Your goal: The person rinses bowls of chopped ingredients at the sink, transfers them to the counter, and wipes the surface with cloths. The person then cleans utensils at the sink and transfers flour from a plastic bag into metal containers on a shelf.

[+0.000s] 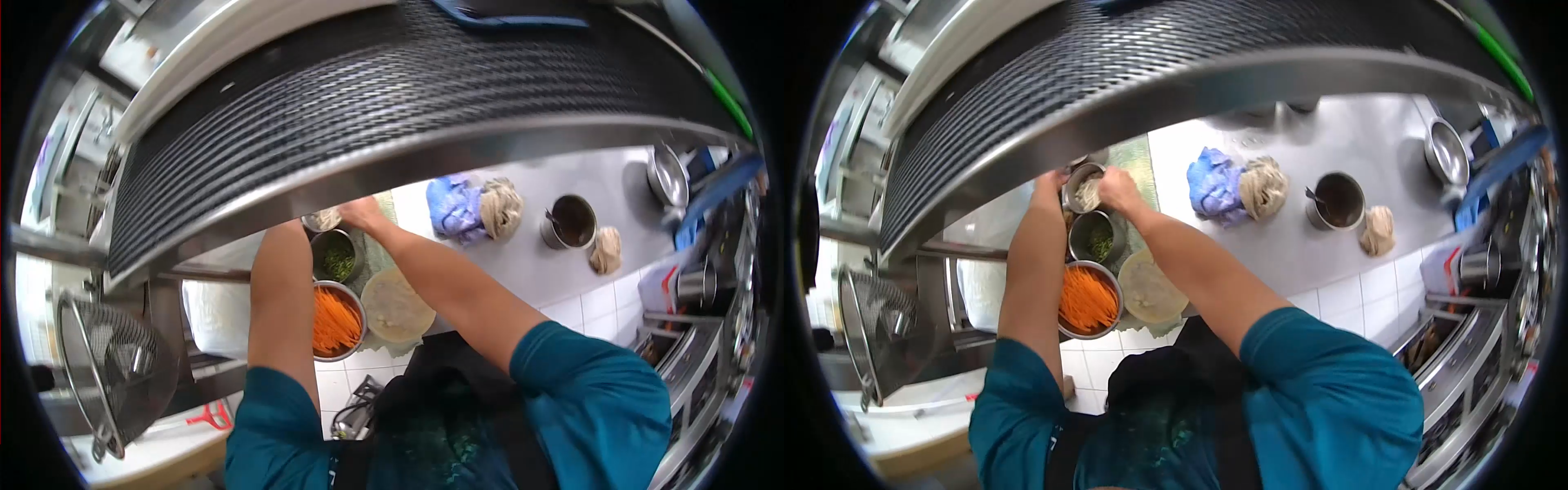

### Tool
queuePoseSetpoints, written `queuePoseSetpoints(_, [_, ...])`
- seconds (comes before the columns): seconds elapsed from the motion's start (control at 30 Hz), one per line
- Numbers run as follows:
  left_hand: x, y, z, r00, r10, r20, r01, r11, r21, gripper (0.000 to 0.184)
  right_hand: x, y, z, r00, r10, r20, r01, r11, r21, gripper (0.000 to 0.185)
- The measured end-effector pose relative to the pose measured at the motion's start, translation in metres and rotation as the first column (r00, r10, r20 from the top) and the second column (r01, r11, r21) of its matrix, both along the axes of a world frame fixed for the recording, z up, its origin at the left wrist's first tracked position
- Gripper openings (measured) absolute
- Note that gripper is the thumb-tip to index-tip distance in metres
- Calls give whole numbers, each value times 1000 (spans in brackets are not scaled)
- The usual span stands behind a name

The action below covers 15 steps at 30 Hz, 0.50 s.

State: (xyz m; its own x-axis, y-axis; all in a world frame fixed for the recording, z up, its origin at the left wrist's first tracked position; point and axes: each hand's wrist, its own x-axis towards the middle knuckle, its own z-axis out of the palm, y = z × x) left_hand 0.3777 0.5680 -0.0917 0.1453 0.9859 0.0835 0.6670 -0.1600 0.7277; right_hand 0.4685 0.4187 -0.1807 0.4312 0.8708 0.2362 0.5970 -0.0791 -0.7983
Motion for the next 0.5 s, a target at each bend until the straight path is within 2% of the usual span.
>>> queuePoseSetpoints(0.07, [19,-14,16,997,-21,-70,31,989,145,37,-5,-2,13,994,-55,-96,43,992,-118,29])
queuePoseSetpoints(0.1, [33,-22,23,996,-57,-65,68,979,190,38,-2,-21,45,982,-51,-179,15,980,-199,33])
queuePoseSetpoints(0.13, [48,-29,31,993,-110,-42,117,974,195,38,4,-31,57,993,48,-107,-69,978,-198,39])
queuePoseSetpoints(0.17, [67,-37,35,984,-180,-5,178,969,170,38,9,-37,69,977,18,-211,-74,962,-261,42])
queuePoseSetpoints(0.2, [91,-44,38,968,-246,48,241,965,105,39,15,-43,76,950,-21,-311,-84,943,-322,45])
queuePoseSetpoints(0.23, [117,-50,38,948,-300,108,303,953,-3,39,24,-49,75,950,-35,-311,-70,945,-319,45])
queuePoseSetpoints(0.3, [173,-61,34,903,-353,246,411,875,-255,39,47,-62,69,960,51,-274,-156,912,-380,46])
queuePoseSetpoints(0.33, [200,-64,26,885,-349,307,446,823,-352,40,57,-70,63,963,41,-268,-144,914,-379,46])
queuePoseSetpoints(0.4, [252,-70,4,844,-308,439,509,719,-474,39,82,-90,51,983,107,-150,-155,918,-364,45])
queuePoseSetpoints(0.47, [299,-82,-7,898,-135,419,383,708,-593,37,100,-139,84,984,18,-180,-80,935,-345,42])
queuePoseSetpoints(0.5, [314,-86,-20,913,-115,393,342,740,-579,37,106,-166,102,974,-55,-219,-22,942,-335,39])
